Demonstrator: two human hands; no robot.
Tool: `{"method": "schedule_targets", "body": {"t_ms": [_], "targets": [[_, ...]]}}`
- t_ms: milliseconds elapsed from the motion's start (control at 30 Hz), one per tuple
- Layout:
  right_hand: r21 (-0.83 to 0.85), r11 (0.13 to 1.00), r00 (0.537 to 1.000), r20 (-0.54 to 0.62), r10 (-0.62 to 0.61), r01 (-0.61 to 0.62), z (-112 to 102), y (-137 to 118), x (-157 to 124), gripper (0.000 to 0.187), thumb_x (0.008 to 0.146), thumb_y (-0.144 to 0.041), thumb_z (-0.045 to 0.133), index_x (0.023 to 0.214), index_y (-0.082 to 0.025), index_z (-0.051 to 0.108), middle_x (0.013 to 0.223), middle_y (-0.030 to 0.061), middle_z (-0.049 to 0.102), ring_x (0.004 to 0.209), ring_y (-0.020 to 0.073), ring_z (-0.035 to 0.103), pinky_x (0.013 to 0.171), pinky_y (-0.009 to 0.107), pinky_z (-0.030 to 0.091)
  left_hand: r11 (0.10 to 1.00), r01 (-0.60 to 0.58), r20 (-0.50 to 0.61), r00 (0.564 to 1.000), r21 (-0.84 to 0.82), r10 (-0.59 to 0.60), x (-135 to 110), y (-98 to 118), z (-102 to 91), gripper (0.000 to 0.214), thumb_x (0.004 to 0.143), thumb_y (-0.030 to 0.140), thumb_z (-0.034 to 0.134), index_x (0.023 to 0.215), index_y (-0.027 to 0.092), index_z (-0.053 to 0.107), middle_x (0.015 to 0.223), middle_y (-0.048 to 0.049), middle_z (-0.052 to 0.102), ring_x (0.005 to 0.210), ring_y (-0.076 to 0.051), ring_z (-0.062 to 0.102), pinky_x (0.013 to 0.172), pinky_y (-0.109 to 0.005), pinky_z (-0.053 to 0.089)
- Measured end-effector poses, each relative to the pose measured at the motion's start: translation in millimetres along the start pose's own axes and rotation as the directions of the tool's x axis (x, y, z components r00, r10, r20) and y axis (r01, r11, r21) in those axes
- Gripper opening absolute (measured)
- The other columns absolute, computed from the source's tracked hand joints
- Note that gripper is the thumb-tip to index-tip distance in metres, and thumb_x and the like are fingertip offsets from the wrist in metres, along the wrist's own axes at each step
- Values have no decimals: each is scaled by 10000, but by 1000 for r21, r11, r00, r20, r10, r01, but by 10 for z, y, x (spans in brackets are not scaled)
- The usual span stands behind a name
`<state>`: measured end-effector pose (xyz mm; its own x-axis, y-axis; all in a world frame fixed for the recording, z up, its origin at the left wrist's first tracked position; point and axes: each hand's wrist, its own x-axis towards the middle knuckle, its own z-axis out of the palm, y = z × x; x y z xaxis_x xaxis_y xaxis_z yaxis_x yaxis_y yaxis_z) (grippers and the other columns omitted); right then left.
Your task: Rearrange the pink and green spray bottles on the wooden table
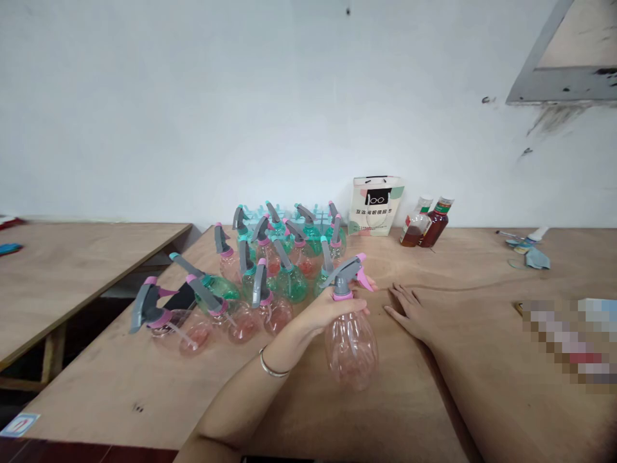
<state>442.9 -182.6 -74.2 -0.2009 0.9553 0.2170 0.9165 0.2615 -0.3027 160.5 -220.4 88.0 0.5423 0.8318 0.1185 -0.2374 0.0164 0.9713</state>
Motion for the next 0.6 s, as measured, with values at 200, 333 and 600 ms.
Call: {"method": "schedule_targets", "body": {"t_ms": [200, 333, 600], "targets": [[3, 1000, 1000, 7, 3, -4, 1, 5, -1, 655, 928, -613, 360, 1424, -201, 468, 1557, 137, 408, 1470, 295, 340, 1216, 550, 234, 999, -46, -115, 992, 21, 48, -13, -66, 108, 218, 649, 213, 757, 830, 181, 641, 852, -8, 615, 759, -131, 589, 729, -296, 541], [6, 1000, 1000, 19, 17, -17, -4, 4, 0, 660, 927, -614, 363, 1432, -200, 459, 1564, 139, 397, 1472, 293, 336, 1213, 557, 231, 999, 16, -21, 1000, 37, -15, -43, -23, 76, 322, 696, 264, 759, 998, 191, 677, 905, -40, 676, 758, -147, 630, 747, -310, 532], [3, 1000, 1000, 17, 11, -11, -13, -5, 1, 671, 929, -624, 352, 1431, -191, 461, 1556, 146, 409, 1467, 304, 344, 1211, 559, 236, 998, -3, -116, 993, -69, -5, -10, -54, 120, 225, 634, 253, 753, 785, 177, 605, 796, -12, 607, 699, -134, 596, 746, -326, 511]]}}
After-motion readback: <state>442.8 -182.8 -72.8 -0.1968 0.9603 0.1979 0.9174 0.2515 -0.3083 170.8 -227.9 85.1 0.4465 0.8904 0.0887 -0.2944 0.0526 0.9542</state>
